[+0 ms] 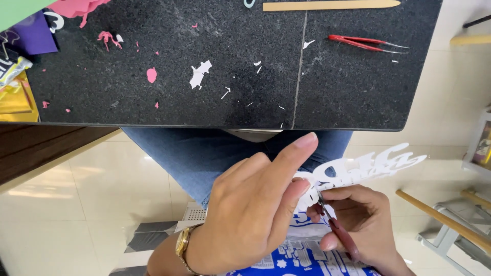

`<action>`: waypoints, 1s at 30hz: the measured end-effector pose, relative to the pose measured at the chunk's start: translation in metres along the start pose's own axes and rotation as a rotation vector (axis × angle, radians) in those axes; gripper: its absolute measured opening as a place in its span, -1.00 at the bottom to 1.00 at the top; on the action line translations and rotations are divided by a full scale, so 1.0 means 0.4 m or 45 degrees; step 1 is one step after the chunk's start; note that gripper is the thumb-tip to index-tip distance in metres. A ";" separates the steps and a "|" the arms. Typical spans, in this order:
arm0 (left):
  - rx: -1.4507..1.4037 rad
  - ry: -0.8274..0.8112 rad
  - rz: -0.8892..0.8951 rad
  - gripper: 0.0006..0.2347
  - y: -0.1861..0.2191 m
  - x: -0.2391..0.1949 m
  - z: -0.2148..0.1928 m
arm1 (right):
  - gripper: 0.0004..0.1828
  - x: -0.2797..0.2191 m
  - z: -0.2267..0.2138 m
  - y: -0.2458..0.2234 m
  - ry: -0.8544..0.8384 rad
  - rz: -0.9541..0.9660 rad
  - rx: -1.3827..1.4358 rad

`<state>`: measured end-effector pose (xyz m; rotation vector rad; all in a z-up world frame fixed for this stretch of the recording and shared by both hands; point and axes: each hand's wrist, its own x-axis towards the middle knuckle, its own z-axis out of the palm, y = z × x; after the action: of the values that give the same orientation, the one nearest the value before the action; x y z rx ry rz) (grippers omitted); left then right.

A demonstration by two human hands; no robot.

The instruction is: Trimming excess material from a paper birthday cake topper using scissors

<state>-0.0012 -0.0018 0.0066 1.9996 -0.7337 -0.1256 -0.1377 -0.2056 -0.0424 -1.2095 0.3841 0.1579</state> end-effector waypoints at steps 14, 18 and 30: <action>0.009 0.054 0.039 -0.71 0.000 -0.005 0.008 | -0.37 0.008 0.016 0.002 -0.009 -0.035 0.105; 0.020 0.039 0.003 -0.71 0.001 -0.003 0.009 | -0.35 0.003 0.010 0.009 -0.043 -0.043 0.116; -0.041 0.119 0.024 -0.70 -0.008 -0.015 0.023 | -0.35 -0.007 0.008 0.019 0.010 -0.032 0.047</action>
<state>-0.0083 -0.0045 -0.0021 1.9538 -0.6866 -0.0318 -0.1419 -0.1998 -0.0472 -1.1785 0.3768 0.1238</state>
